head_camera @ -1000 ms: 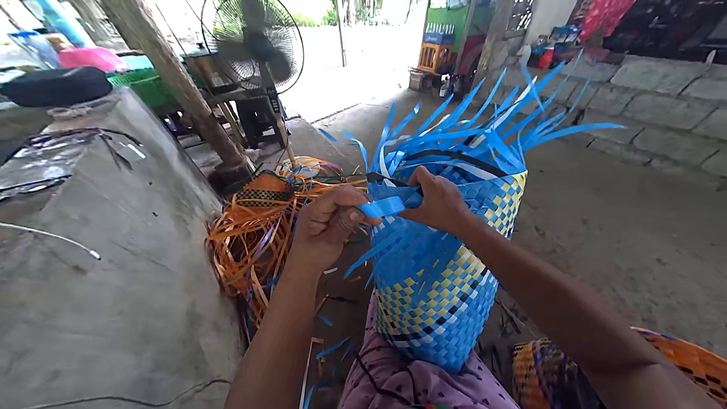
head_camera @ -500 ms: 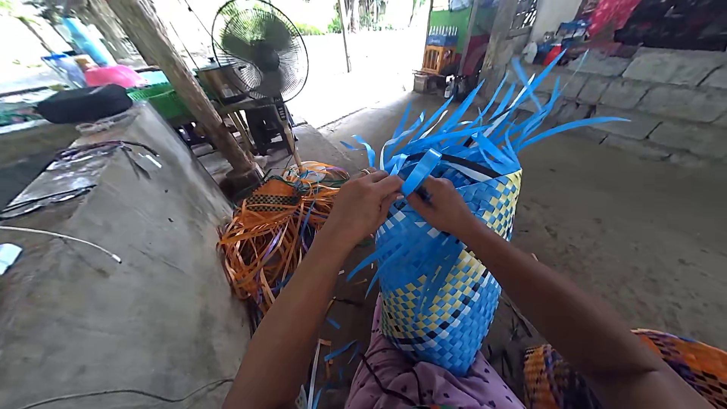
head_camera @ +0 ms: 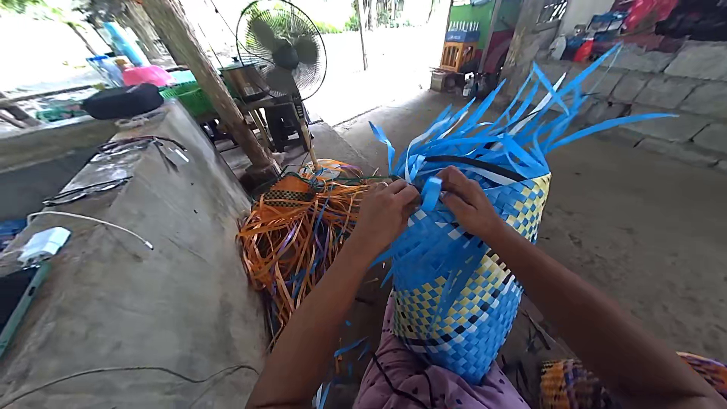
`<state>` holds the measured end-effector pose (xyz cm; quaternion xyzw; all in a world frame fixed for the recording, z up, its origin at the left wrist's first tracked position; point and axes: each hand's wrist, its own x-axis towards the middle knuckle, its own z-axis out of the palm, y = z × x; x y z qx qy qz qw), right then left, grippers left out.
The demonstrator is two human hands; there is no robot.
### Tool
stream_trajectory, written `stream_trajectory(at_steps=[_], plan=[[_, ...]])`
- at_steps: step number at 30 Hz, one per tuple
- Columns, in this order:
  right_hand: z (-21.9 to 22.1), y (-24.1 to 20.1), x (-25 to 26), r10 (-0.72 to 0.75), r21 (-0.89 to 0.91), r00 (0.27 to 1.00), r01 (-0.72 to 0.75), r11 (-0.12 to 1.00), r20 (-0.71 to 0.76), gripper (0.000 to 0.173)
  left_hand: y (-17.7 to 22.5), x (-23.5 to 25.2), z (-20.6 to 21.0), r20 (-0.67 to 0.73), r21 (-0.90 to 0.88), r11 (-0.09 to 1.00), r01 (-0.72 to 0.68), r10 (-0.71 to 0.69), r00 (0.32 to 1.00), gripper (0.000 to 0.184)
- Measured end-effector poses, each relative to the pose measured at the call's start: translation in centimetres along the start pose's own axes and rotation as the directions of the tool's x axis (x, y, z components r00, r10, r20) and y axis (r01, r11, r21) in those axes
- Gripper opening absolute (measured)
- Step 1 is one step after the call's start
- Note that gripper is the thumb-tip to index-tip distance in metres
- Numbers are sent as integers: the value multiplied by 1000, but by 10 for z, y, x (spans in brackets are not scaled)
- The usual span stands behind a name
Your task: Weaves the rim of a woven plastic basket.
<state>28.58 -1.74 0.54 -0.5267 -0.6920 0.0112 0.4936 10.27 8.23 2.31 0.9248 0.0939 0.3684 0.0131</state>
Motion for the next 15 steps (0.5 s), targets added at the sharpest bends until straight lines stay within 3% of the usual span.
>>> stream_trajectory(at_steps=[2,3,5,6,10,13,15], plan=[[-3,1,1,47,-1,999,-47,999,19,34,1,-8,2,23,-13,990,141,-140,990,15],[-3,0,2,64,-13,998,-63,998,24,35,3,-11,0,102,-11,966,260,-257,961,27],[-1,-3,3,81,-48,996,-79,996,34,37,5,-13,-3,326,-21,879,477,-445,834,44],[1,-3,4,88,-68,995,-85,994,43,39,3,-17,1,377,-78,854,514,-452,808,43],[2,6,6,150,-127,987,-142,982,55,59,-19,-62,27,368,-416,720,555,-425,827,35],[-15,23,1,203,-152,979,-198,968,18,66,-45,-123,28,395,-291,677,676,-559,729,36],[-24,29,-5,263,-144,965,-262,954,-11,69,-61,-167,22,328,-255,648,718,-640,695,35]])
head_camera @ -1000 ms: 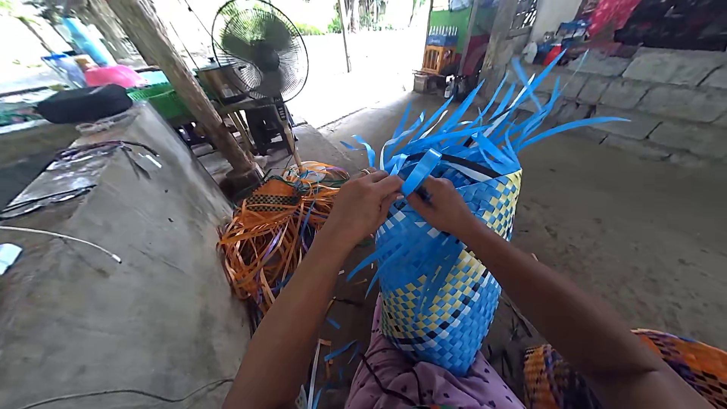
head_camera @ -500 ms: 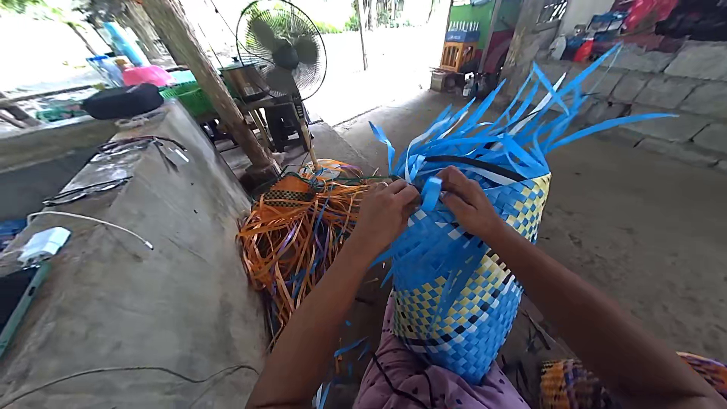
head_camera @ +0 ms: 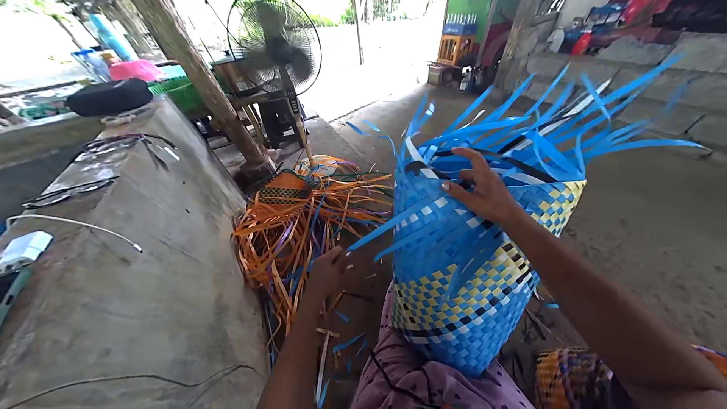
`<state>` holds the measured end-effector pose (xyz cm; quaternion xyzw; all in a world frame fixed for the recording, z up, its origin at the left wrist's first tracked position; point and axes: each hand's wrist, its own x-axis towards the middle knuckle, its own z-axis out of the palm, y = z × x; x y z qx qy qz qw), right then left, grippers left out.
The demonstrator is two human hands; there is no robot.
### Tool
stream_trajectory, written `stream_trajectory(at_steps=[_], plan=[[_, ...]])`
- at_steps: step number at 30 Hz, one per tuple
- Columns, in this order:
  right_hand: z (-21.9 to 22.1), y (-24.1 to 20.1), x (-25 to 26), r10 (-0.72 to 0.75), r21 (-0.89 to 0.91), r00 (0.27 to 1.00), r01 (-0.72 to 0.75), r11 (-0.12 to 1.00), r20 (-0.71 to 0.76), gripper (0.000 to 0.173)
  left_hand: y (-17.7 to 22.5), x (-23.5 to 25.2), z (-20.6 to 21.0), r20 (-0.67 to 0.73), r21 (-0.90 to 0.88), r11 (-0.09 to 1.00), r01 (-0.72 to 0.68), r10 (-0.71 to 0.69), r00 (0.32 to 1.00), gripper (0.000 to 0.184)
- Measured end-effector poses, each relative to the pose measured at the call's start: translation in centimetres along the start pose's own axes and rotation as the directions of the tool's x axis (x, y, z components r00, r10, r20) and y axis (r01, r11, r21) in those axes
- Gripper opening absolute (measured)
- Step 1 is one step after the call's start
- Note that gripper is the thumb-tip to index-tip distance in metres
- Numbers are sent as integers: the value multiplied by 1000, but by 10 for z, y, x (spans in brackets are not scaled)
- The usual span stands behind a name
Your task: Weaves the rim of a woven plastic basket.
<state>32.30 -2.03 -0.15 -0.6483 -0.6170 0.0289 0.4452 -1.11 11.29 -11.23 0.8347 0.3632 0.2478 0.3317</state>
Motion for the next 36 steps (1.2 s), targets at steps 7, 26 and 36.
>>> stream_trajectory(at_steps=[7,26,36], plan=[[7,-12,14,139,-66,974,-129,990,177,45,42,-22,-60,-321,-748,443,-494,410,854,30],[26,-57,17,64,-276,986,-19,961,155,45,116,23,-25,-192,120,863,-491,506,841,15],[33,-60,14,-58,-229,993,81,970,106,46,136,57,-10,-179,183,821,-541,569,803,4]])
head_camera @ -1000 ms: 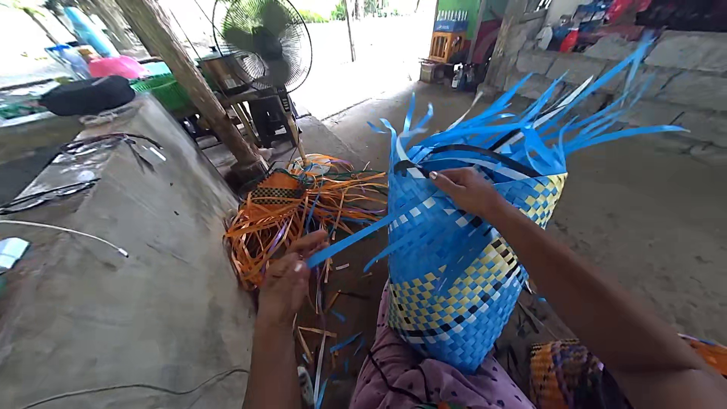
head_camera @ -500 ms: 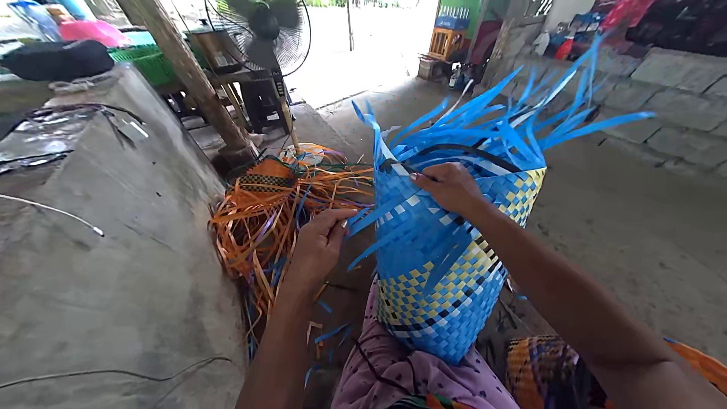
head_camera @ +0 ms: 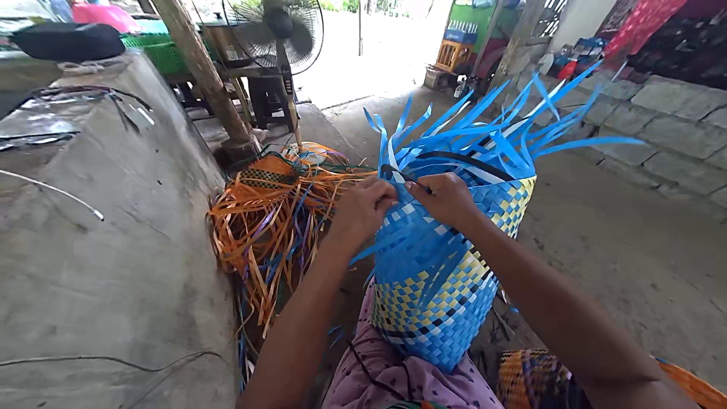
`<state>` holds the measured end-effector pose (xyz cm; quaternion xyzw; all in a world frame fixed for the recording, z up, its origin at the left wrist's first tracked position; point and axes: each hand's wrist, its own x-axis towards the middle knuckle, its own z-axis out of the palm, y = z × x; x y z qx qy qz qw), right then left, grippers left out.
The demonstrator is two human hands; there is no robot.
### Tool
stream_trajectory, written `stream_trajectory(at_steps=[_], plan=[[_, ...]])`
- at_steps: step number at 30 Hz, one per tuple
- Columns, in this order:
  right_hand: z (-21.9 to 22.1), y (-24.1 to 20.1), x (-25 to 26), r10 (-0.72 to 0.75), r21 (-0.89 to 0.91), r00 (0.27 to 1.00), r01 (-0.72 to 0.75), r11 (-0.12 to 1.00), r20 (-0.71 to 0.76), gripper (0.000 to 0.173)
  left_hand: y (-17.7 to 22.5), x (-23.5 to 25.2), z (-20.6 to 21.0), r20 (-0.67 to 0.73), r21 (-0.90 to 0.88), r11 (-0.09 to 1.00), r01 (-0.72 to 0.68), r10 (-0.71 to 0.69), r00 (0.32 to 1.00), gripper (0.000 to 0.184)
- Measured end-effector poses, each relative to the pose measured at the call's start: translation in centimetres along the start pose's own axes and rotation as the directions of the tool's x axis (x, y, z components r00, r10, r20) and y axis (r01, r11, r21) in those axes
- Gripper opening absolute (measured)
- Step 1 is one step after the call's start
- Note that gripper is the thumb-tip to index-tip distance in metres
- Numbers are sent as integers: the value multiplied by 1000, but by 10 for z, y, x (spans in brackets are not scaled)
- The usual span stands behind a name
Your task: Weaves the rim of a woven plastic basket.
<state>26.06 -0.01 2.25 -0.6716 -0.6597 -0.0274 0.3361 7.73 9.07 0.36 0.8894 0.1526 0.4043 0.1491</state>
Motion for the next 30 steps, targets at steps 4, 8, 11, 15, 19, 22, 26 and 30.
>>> stream_trajectory(at_steps=[4,8,11,15,19,22,26,30], plan=[[0,0,0,-21,11,1000,21,1000,1,46,-2,1,-2,41,-16,999,-37,37,998,8],[2,1,0,-15,18,1000,16,1000,-12,46,-3,5,-11,-41,-7,999,38,-38,998,8],[5,-3,3,-17,-1,1000,17,1000,8,45,1,1,14,-14,14,999,-35,35,999,7],[2,2,4,-7,18,999,7,1000,42,46,15,-19,28,-95,271,939,-210,243,965,12],[2,7,5,-24,53,997,20,998,79,47,26,-35,49,2,296,908,-297,310,951,13],[-4,3,7,26,60,986,-36,998,165,43,17,-31,48,-146,168,955,-243,268,952,10],[-6,1,10,99,18,963,-106,994,249,39,49,-50,67,-148,38,965,-259,262,954,13],[-6,0,14,170,-29,943,-169,985,287,43,95,-62,75,-76,-108,894,-436,429,900,15]])
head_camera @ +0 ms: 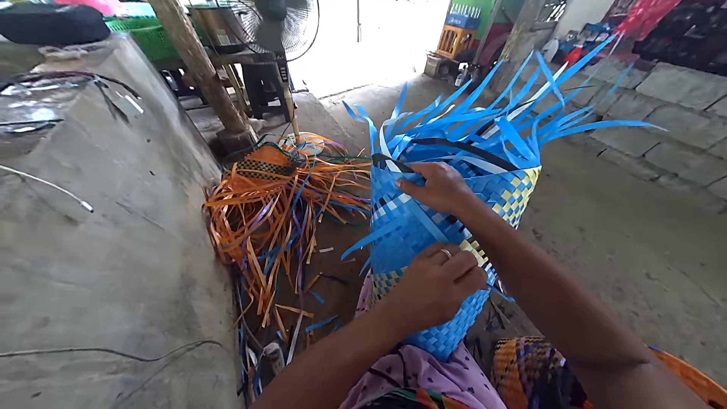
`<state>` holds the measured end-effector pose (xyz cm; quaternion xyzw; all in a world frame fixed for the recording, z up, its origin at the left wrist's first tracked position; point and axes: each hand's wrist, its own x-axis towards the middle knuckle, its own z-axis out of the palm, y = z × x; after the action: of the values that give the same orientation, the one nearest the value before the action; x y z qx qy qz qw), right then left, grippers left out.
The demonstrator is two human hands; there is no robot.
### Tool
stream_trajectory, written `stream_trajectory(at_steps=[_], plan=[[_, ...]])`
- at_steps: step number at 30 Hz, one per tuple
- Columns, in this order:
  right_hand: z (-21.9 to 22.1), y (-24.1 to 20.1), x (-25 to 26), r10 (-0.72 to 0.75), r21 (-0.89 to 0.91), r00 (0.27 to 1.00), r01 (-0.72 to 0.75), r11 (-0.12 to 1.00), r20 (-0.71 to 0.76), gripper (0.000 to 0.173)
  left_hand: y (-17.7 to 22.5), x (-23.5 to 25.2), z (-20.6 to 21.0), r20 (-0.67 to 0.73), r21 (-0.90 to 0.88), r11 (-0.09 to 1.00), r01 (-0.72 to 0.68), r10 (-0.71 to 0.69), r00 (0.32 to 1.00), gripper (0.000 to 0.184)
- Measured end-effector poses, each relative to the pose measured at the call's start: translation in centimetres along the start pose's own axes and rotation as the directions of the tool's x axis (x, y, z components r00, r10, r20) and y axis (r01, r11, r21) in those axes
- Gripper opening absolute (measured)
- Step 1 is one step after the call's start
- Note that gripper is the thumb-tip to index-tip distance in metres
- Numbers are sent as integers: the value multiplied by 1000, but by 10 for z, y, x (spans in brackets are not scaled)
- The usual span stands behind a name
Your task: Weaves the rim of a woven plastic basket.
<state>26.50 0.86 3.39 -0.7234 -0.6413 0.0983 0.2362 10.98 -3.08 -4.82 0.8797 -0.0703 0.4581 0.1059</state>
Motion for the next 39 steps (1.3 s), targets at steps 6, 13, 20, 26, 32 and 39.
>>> stream_trajectory(at_steps=[6,13,20,26,32,39], plan=[[0,-10,0,43,-27,999,-44,999,-29,43,17,12,-1,-14,-137,990,40,-42,999,21],[-5,-12,-1,15,-79,998,-20,997,-61,42,15,34,-42,-46,-296,955,16,-31,998,19],[-35,-3,3,-138,248,978,97,964,156,10,-45,67,-95,-33,164,978,128,-125,992,28],[-40,-1,15,-84,399,930,-71,914,358,17,-76,58,-84,257,262,953,153,-222,941,13],[-31,11,23,-161,528,920,-57,848,358,11,-86,78,-83,386,234,949,211,-290,876,10],[-23,34,28,-225,642,907,-62,764,356,15,-99,76,-71,481,256,947,193,-298,825,7]])
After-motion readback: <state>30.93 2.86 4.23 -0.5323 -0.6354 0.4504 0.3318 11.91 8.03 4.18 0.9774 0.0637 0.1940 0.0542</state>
